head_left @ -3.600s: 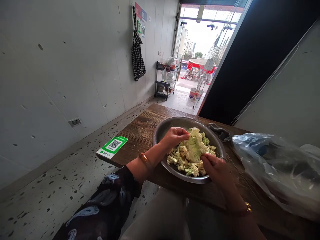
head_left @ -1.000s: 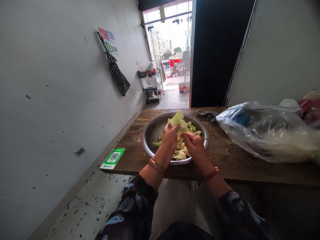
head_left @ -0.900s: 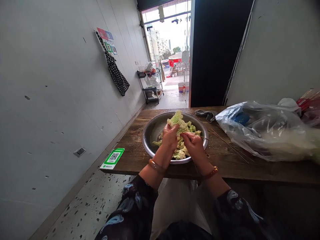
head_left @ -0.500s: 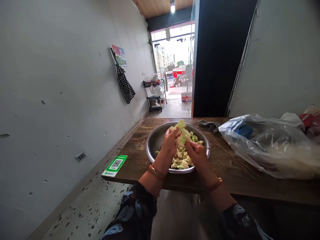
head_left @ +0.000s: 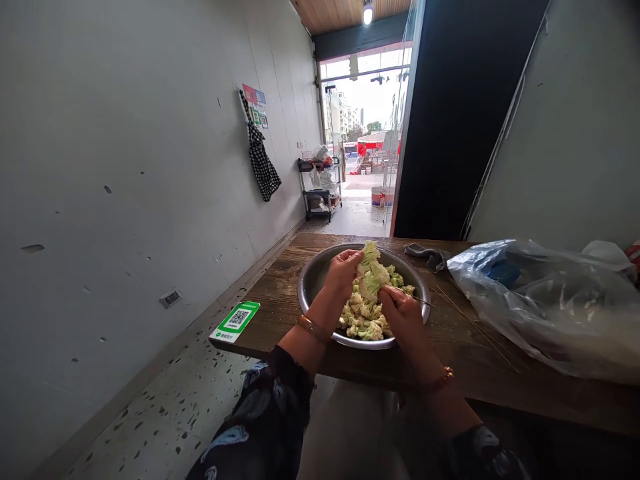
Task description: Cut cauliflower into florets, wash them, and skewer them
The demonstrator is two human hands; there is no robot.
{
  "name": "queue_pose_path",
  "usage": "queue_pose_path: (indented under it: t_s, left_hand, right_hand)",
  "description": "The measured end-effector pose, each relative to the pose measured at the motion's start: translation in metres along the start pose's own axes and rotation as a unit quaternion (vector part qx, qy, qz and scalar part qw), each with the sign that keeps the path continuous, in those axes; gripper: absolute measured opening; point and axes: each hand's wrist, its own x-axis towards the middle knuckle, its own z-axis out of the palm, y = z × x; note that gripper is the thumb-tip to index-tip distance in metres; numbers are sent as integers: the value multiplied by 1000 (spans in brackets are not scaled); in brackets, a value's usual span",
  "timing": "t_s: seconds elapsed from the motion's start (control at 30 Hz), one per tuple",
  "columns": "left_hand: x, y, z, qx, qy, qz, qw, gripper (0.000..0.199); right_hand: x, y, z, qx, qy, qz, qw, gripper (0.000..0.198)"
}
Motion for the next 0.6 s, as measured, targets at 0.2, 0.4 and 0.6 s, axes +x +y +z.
queue_pose_path:
  t_s: [0.2,0.4,0.6]
  left_hand:
    - [0,3,-4,10,-35,2,999,35]
    - [-4,6,3,21,-63,7,998,34]
    - [-5,10,2,19,-80,2,997,33]
  right_hand:
    - [-3,2,-2,-9,-5,7,1000,35]
    - [-8,4,0,-11,-6,-10,1000,34]
    - [-10,0,3,0,16,13,1000,35]
